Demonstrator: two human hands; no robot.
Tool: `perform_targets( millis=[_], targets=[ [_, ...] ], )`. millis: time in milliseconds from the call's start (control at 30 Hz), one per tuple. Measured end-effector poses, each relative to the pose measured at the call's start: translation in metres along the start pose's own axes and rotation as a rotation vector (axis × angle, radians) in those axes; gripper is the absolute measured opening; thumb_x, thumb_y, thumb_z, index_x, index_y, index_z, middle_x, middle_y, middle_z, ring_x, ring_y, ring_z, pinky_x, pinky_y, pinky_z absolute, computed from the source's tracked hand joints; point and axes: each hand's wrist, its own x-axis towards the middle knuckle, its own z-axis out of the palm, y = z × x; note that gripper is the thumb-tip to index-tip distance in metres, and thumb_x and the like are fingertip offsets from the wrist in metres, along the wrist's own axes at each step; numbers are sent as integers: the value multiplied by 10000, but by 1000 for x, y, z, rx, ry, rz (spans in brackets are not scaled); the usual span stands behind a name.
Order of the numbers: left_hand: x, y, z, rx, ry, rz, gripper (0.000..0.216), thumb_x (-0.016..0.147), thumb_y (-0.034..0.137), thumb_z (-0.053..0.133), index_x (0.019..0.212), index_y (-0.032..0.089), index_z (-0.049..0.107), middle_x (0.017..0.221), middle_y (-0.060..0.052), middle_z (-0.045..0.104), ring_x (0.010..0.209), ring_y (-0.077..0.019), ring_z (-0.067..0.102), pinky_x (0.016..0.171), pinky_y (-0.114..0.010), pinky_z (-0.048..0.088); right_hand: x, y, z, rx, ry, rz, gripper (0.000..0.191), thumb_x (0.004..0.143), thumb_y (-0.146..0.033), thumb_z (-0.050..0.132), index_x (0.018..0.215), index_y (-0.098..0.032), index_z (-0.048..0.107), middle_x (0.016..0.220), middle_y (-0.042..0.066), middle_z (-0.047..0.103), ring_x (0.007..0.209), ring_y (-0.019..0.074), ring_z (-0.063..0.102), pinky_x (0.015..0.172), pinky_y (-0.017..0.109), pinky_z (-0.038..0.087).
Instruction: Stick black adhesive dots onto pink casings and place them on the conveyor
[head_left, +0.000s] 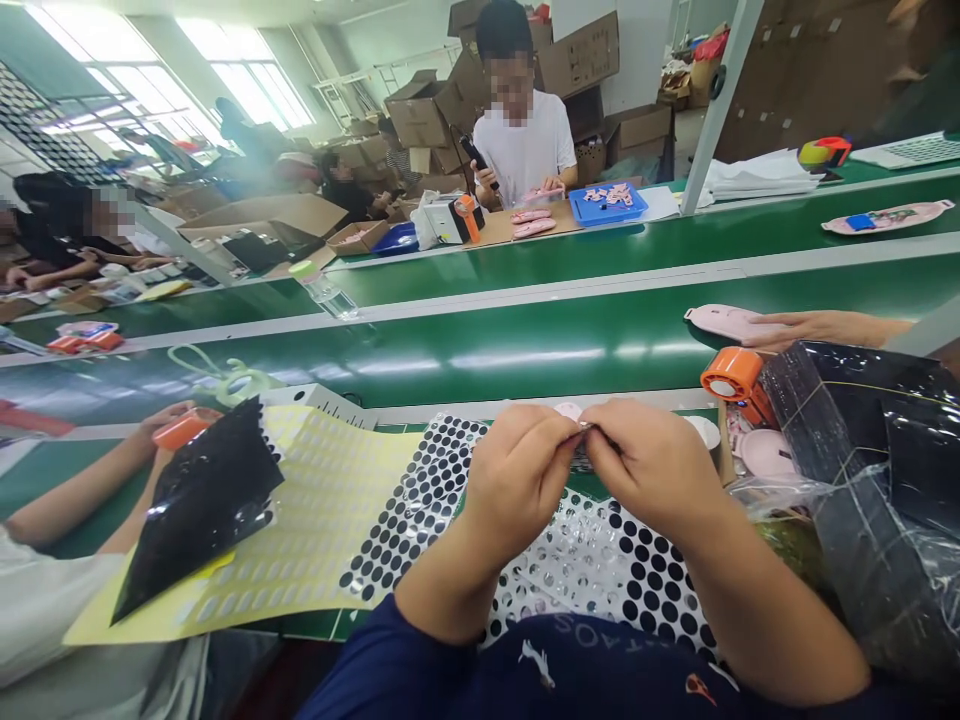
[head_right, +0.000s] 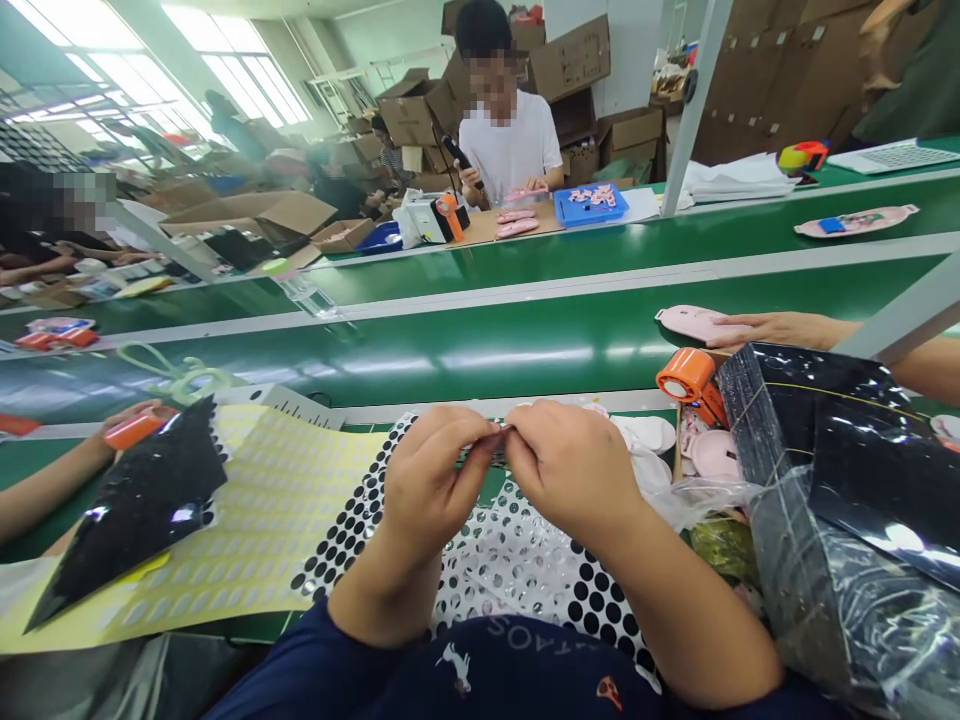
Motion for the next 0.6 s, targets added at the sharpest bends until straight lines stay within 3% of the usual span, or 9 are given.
perform_targets(
  millis=[200,467,600],
  targets=[
    [-9,12,2,-36,148,142,230,912,23,602,1089,158,662,884,-33,728,826,-140,673,771,-284,587,-4,-8,1,-18,218,-89,295,924,-182,453,678,-205,614,586,0,575,558,129,501,565,277,344],
    [-10,19,-4,-52,99,186,192,917,39,590,1080,117,656,881,-51,736,848,-140,693,795,-274,599,-7,-9,-1,76,218,-82,266,904,-153,482,688,-201,629,601,-4,626,549,120,543,549,272,376],
    [-7,11,-1,-77,138,181,206,916,56,597,1087,157,651,870,-32,716,818,-149,664,761,-307,578,-3,-3,-6,12,204,-174,263,943,-172,465,811,-180,692,662,15,670,610,143,597,587,286,425]
  ],
)
